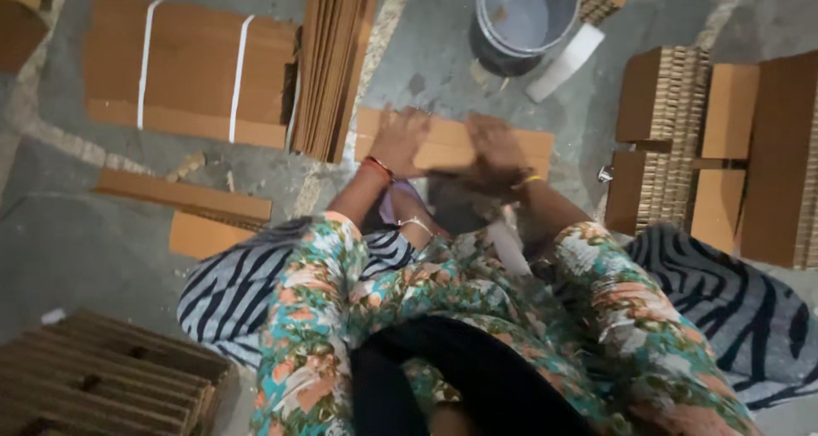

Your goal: The person folds cardboard sheets along pre-scored lines and uses a white foam or glue applicator to join the sections together, stacking the finished items to the side.

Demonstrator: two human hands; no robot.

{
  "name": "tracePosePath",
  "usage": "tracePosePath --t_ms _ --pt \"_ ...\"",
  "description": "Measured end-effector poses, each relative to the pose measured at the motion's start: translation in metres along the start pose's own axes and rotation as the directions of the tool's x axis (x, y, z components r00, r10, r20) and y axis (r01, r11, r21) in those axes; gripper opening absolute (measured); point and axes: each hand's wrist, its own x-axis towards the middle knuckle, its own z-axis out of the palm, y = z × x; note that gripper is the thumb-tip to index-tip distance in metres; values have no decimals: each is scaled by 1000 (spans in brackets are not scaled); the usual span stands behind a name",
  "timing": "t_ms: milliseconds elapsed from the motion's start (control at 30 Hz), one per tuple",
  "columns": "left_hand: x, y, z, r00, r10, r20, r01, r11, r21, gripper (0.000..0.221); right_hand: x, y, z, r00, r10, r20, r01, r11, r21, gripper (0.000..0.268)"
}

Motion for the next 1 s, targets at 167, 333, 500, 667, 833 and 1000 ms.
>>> tracePosePath --t_ms 167,333,500,667,833,1000 --pt "-31 -46 -9 999 -34 6 34 999 13 122 -60 14 -22 923 363 124 -329 916 -231 124" --pt "-31 -54 8 997 15 -74 -12 999 39 120 -80 40 3 962 270 29 -263 953 -150 110" --pt "-34 -48 -3 978 47 -205 -51 999 -12 109 -70 34 -6 908 398 135 -372 910 -184 115" --pt "-28 -44 -17 981 44 -187 -52 998 -35 108 -50 21 -32 923 372 97 -355 921 -162 121" --pt "-26 -44 -16 986 33 -164 -36 999 -16 108 -54 23 -24 948 317 18 -308 930 -202 109" --pt "-35 -47 -7 981 50 -189 -56 998 -29 105 -80 43 12 932 360 53 -321 883 -342 86"
